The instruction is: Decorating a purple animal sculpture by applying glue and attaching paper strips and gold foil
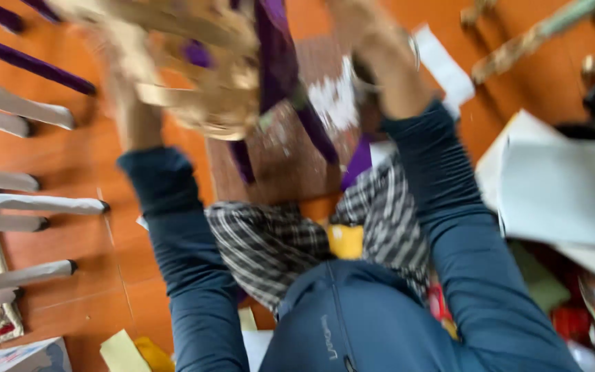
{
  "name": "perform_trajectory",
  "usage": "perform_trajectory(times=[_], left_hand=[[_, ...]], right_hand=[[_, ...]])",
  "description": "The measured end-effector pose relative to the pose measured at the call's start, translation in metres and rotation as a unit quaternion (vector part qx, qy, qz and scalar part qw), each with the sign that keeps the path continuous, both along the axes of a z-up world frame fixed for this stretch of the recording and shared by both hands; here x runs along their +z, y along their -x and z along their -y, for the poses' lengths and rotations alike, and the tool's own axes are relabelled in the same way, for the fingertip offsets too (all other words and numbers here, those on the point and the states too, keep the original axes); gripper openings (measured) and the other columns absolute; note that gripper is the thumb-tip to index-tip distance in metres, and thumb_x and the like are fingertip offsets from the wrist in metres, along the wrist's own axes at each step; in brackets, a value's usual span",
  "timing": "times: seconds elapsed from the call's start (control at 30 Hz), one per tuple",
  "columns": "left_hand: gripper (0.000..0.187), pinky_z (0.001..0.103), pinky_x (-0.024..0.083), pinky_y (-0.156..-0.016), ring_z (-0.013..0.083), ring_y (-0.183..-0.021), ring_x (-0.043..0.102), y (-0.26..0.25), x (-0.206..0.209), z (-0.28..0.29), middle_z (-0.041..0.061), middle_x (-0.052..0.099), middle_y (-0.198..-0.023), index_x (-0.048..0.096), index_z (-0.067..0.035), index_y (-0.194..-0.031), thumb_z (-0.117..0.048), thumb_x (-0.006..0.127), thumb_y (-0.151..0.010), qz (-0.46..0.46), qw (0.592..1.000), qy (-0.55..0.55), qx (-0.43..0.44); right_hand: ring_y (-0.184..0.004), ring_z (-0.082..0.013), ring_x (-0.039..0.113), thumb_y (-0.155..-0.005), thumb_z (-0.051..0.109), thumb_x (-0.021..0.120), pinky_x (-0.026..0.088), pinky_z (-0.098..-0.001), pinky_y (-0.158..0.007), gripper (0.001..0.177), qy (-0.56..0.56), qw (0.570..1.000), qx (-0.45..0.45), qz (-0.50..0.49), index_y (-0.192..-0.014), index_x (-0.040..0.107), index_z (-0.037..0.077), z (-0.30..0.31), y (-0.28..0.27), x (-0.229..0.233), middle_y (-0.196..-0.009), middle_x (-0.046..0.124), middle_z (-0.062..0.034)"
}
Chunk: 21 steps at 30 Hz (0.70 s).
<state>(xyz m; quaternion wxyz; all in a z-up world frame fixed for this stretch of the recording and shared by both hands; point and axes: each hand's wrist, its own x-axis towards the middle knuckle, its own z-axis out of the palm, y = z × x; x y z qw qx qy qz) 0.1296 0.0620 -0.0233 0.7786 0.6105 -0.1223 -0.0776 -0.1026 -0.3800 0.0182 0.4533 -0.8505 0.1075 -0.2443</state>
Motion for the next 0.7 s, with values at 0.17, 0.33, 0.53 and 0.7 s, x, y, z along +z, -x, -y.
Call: perform_trajectory(times=[0.17, 0.33, 0.53, 0.7], left_hand=[[0.071, 0.050, 0.026, -0.133, 0.0315, -0.161, 0.035, 0.073, -0.049, -0.049, 0.019, 0.037, -0.173, 0.040, -0.002, -0.166, -0.052, 0.054, -0.118, -0.033, 0.999, 0.012, 0.008], [0.037, 0.034, 0.052, -0.065, 0.0223, -0.074, 0.066, 0.218, -0.069, 0.006, 0.011, 0.075, -0.084, 0.080, -0.002, -0.100, -0.030, 0.056, -0.098, -0.199, 0.873, -0.437, -0.084], [0.039, 0.043, 0.061, -0.097, 0.0246, -0.105, 0.070, 0.298, -0.107, 0.016, 0.023, 0.073, -0.119, 0.062, 0.006, -0.146, -0.020, 0.055, -0.117, -0.184, 0.898, -0.209, -0.341], [0.066, 0.052, 0.056, -0.107, 0.0373, -0.114, 0.071, 0.307, 0.034, 0.056, 0.028, 0.073, -0.118, 0.065, 0.008, -0.139, -0.048, 0.064, -0.104, -0.097, 0.859, -0.072, -0.497]], right_hand=[[-0.094, -0.0174, 0.064, -0.119, 0.032, 0.046, 0.050, -0.0288, -0.078, 0.039, -0.134, 0.987, 0.026, -0.088, -0.121, 0.073, 0.004, -0.028, 0.144, -0.021, -0.107, 0.068, -0.0076], [-0.108, -0.0321, 0.079, -0.101, 0.040, 0.076, 0.060, -0.0472, -0.096, 0.028, -0.015, 0.923, -0.049, -0.381, -0.125, 0.082, 0.025, -0.057, 0.200, -0.260, -0.106, 0.084, -0.0051], [-0.101, -0.0230, 0.079, -0.100, 0.027, 0.077, 0.059, -0.0405, -0.094, 0.010, 0.136, 0.976, -0.100, -0.141, -0.108, 0.082, 0.026, -0.124, 0.209, -0.268, -0.101, 0.083, 0.0032], [-0.104, -0.0256, 0.076, -0.102, 0.015, 0.074, 0.057, -0.0391, -0.096, 0.014, 0.110, 0.948, -0.271, -0.128, -0.114, 0.081, 0.020, -0.063, 0.302, -0.232, -0.106, 0.079, -0.0019]])
